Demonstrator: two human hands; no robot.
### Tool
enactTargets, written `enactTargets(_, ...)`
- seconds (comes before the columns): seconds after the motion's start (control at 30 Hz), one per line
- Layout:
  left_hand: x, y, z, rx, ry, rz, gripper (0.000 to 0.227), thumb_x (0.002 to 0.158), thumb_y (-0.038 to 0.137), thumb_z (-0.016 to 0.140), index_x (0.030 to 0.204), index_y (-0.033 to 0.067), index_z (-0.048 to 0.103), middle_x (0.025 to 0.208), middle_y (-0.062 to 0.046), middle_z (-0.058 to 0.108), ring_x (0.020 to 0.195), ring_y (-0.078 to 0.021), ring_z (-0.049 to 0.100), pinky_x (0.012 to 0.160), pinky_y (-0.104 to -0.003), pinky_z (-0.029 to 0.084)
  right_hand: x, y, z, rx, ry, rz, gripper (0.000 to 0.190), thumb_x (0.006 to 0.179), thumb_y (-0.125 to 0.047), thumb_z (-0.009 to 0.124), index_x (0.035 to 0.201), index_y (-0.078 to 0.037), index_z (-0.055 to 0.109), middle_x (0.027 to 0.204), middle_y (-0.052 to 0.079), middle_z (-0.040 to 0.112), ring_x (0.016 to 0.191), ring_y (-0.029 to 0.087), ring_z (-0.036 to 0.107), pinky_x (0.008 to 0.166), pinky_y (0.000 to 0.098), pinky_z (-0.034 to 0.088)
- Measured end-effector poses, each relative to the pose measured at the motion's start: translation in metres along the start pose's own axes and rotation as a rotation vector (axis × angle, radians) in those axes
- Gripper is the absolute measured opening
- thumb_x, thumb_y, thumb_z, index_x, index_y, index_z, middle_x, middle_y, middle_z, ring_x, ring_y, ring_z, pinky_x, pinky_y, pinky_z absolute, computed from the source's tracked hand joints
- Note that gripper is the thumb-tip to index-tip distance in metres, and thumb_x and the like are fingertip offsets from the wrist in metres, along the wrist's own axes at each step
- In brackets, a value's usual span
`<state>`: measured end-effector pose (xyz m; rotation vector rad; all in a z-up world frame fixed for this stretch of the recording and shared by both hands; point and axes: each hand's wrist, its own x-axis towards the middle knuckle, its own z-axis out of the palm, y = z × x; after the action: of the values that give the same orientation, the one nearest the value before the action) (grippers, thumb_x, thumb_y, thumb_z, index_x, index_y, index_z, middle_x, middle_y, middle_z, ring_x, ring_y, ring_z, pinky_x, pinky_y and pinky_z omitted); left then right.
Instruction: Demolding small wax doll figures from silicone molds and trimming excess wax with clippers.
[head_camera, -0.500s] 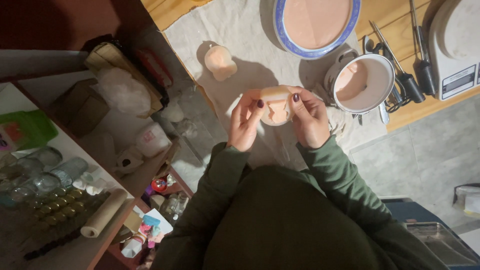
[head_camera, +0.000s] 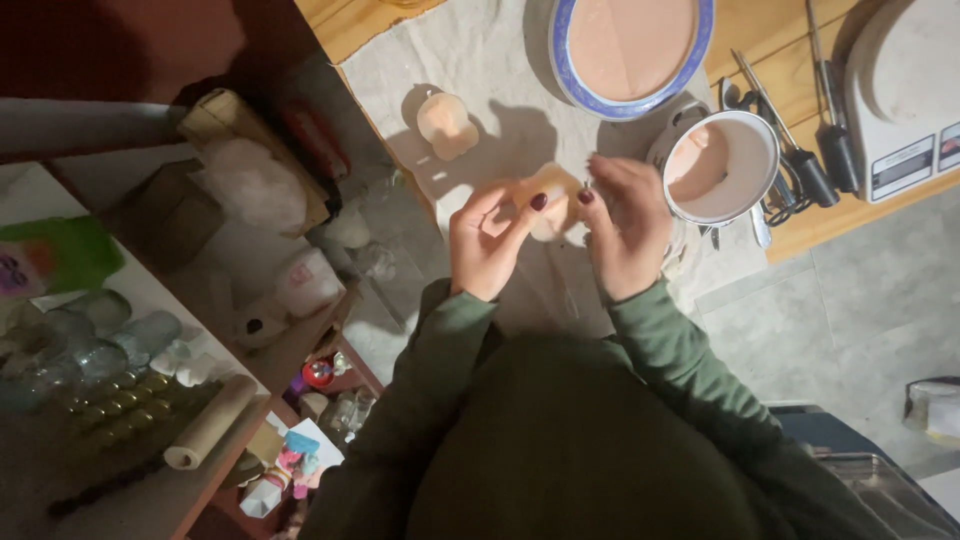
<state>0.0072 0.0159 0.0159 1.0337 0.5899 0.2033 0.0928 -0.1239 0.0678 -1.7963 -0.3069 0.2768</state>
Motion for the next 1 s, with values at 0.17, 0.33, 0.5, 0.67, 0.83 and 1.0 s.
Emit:
enactTargets(0.17,0.0,0.01,0.015,-0.055,0.062,0.049,0.041,0.095,-0.003,0.075,0.133,-0.0099,0.062,0.129,-0.015,0.07,0.118,-0.017,0.067,0.104,-0.032,0.058,-0.018,-0.043,0.013,-0.345,0.075,-0.126,0.04,0.094,-0.002,0.078,0.132,0.001,0.064,0.135,0.015,0.067,0.118,0.025,0.068,0.103,0.0358,0.055)
enactTargets(0.33,-0.007,0.025,0.02,-0.098,0.024,0.101,0.044,0.094,-0.002,0.075,0.136,-0.0099,0.061,0.128,-0.013,0.07,0.118,-0.0164,0.067,0.104,-0.031,0.056,-0.026,-0.044,0.02,-0.189,0.037,0.012,0.058,0.09,-0.005,0.082,0.143,0.002,0.058,0.145,0.018,0.063,0.128,0.024,0.067,0.106,0.0361,0.056)
enactTargets(0.5,-0.017,0.033,0.018,-0.003,0.075,0.047,0.048,0.098,0.007,0.074,0.142,-0.0064,0.059,0.112,-0.009,0.072,0.104,-0.012,0.068,0.092,-0.027,0.056,-0.033,-0.044,0.02,0.026,0.041,0.05,0.058,0.09,-0.004,0.084,0.141,0.008,0.058,0.146,0.02,0.061,0.132,0.023,0.063,0.112,0.0364,0.053)
enactTargets(0.67,-0.018,0.018,0.012,-0.072,0.051,0.083,0.048,0.101,0.009,0.072,0.144,-0.0062,0.057,0.108,-0.005,0.07,0.103,-0.0115,0.067,0.094,-0.027,0.055,-0.034,-0.047,0.021,0.089,0.056,0.064,0.055,0.089,0.002,0.084,0.137,0.011,0.06,0.145,0.022,0.061,0.13,0.025,0.064,0.111,0.0382,0.056)
enactTargets(0.83,-0.026,0.03,0.015,-0.109,0.019,0.06,0.051,0.101,0.011,0.072,0.146,-0.0058,0.054,0.106,-0.006,0.071,0.102,-0.0109,0.068,0.094,-0.027,0.055,-0.041,-0.039,0.02,0.123,0.063,0.07,0.053,0.087,0.003,0.084,0.133,0.011,0.061,0.143,0.022,0.062,0.128,0.025,0.066,0.11,0.0385,0.057)
enactTargets(1.0,-0.03,0.032,0.015,-0.076,-0.02,0.09,0.05,0.102,0.009,0.071,0.146,-0.0063,0.053,0.106,-0.008,0.072,0.101,-0.0109,0.068,0.096,-0.027,0.055,-0.047,-0.03,0.017,0.277,0.057,0.102,0.054,0.088,0.006,0.083,0.135,0.013,0.059,0.144,0.024,0.061,0.13,0.027,0.064,0.114,0.0388,0.054)
